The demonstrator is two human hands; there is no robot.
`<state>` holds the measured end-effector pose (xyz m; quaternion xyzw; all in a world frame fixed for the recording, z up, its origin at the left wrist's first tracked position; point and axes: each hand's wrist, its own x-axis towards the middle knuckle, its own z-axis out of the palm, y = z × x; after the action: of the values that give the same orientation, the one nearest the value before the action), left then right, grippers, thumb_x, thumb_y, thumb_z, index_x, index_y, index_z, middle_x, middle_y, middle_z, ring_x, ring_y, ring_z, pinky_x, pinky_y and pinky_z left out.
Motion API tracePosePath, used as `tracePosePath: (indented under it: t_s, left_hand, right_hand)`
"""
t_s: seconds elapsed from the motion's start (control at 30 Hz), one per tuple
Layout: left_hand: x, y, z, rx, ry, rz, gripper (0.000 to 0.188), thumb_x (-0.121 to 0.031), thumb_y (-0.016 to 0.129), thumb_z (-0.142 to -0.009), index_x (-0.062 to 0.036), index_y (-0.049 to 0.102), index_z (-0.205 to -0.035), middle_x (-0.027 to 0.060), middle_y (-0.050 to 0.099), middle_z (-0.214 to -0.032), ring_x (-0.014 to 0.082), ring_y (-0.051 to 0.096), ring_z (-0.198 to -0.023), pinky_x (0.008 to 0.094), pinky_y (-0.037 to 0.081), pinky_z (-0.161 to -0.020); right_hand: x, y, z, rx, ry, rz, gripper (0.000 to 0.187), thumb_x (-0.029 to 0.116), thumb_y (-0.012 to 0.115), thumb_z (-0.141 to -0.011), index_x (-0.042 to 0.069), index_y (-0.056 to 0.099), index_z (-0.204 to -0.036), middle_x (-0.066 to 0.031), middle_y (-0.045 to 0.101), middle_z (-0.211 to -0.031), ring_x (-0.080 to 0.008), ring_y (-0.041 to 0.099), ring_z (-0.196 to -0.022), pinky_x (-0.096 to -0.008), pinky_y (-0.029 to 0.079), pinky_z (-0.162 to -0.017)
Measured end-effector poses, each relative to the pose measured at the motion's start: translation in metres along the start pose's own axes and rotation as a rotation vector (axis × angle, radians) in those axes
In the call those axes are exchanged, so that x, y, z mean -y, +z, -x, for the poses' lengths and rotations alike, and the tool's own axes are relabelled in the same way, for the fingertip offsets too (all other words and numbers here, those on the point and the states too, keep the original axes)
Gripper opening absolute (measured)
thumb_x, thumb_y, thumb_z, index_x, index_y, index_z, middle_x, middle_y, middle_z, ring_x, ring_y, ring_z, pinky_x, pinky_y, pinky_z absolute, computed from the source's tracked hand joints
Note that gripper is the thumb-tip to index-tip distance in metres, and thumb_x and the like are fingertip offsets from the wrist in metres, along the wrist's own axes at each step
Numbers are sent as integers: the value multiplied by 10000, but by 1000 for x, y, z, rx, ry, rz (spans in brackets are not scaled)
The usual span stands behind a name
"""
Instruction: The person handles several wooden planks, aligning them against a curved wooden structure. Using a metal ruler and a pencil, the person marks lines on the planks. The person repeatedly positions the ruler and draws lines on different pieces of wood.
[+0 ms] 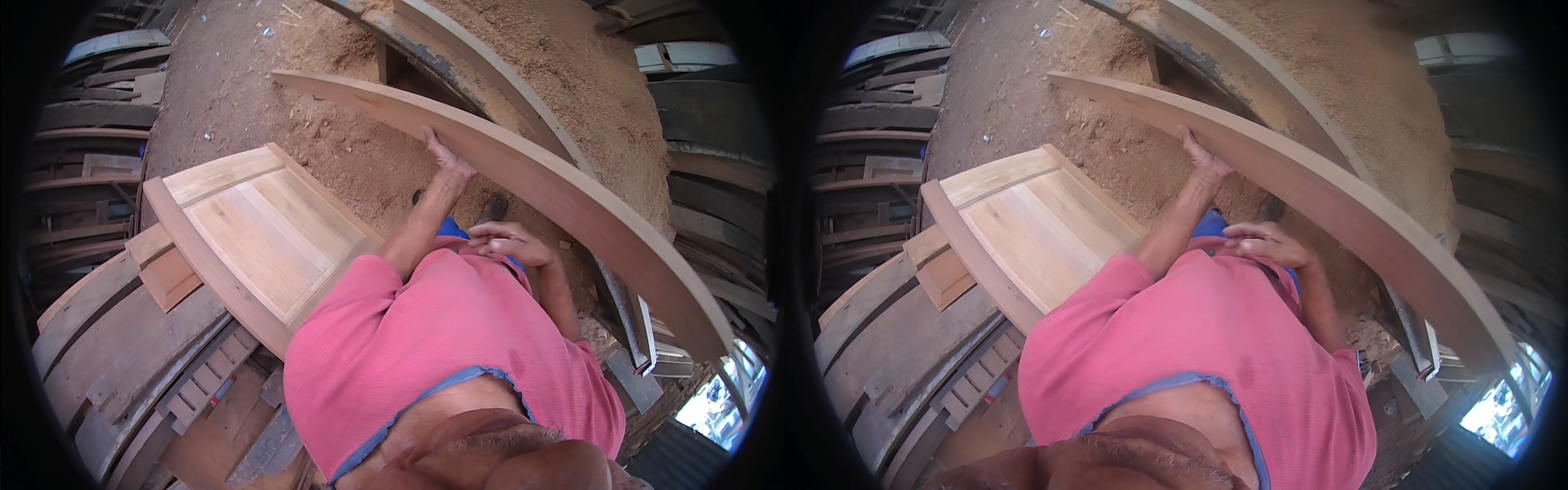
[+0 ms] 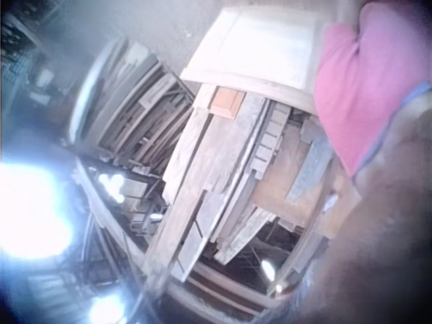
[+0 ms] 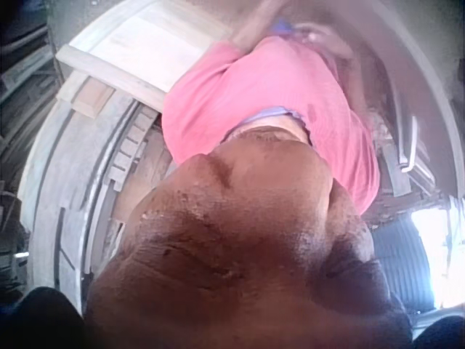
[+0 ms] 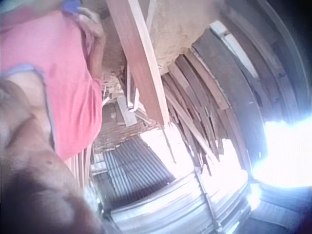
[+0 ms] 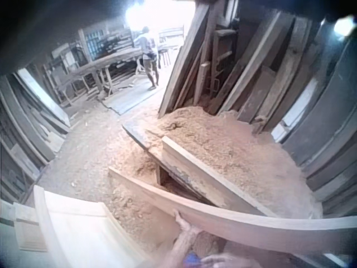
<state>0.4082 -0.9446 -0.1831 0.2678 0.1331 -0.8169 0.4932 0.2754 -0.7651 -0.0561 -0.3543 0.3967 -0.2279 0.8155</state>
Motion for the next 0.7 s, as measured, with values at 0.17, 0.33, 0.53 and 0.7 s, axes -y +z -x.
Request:
tracePosePath:
  t_s: [0.17,0.33,0.53,0.7]
  left_hand:
    - [-49,58,-27,342,63,107,845,-805,562,-949,-142,575,-1472,142,640,-1449,415,587,-1340,647,462,-1156]
    - [-58,86,-21,342,175,124,752,-704,626,-975,-121,592,-1449,132,663,-1429,405,616,-1310,623,487,-1145]
    - [-11,56,39,82,476,-263,870,-464,802,-960,-29,402,-1598,229,528,-1563,412,570,-1377,571,460,-1186]
    - [73,46,145,-304,1236,-1345,1106,-456,850,-899,5,218,-1680,355,441,-1565,444,456,-1472,552,374,-1246]
  right_hand:
    - [6,-39,180,-606,-1209,-369,1098,770,807,-783,98,485,-1590,-158,532,-1602,-358,507,-1449,-556,333,-1255]
    - [124,-20,286,-1097,-1850,18,1049,751,861,-713,98,604,-1492,-115,565,-1557,-317,540,-1409,-562,371,-1224]
    - [166,-16,238,-1342,-2086,84,917,614,838,-791,71,568,-1479,-179,608,-1451,-348,654,-1261,-543,560,-1063]
    - [127,3,258,-1011,-1673,278,1227,653,790,-788,42,200,-1674,-293,401,-1611,-422,530,-1418,-567,490,-1175]
